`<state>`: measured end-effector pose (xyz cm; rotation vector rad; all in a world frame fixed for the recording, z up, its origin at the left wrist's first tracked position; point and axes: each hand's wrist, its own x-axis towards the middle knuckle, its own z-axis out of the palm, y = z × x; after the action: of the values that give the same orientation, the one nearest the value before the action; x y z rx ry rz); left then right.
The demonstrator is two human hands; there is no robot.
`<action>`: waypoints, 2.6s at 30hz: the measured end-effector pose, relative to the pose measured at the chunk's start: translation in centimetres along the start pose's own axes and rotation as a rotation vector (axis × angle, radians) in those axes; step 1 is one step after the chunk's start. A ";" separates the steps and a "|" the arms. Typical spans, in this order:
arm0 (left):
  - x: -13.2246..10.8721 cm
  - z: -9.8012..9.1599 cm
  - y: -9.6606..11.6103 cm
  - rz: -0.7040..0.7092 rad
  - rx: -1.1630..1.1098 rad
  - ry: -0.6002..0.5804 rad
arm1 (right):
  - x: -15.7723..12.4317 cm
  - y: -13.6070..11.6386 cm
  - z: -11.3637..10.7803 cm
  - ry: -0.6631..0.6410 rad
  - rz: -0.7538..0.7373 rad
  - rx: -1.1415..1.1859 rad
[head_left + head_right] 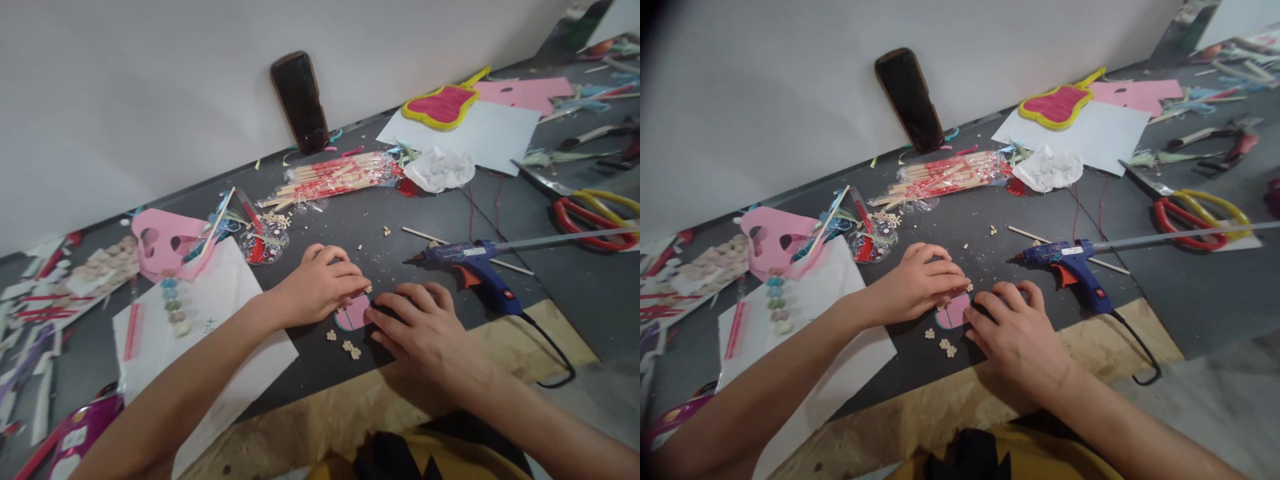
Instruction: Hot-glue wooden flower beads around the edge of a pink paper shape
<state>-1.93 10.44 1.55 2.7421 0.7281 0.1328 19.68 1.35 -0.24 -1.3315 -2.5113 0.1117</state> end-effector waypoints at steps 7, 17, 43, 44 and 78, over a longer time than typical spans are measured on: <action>0.6 0.0 0.4 0.026 0.015 0.014 | 0.1 0.0 -0.3 -0.007 -0.005 -0.006; 0.2 0.7 0.0 0.046 0.006 0.025 | 0.2 -0.1 -0.7 -0.059 0.009 -0.007; -6.2 -0.6 5.0 -0.279 0.080 0.166 | -1.5 3.4 -2.3 0.142 0.082 0.150; -6.4 -0.5 5.6 -0.290 0.077 0.179 | -1.8 3.5 -2.3 0.130 0.087 0.144; -4.2 4.9 14.4 -0.594 -0.224 0.754 | -5.8 7.6 -4.8 0.263 0.348 -0.095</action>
<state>2.00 -4.81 1.31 2.1061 1.5596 1.0610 30.21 0.61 1.46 -1.6898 -2.0748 -0.1045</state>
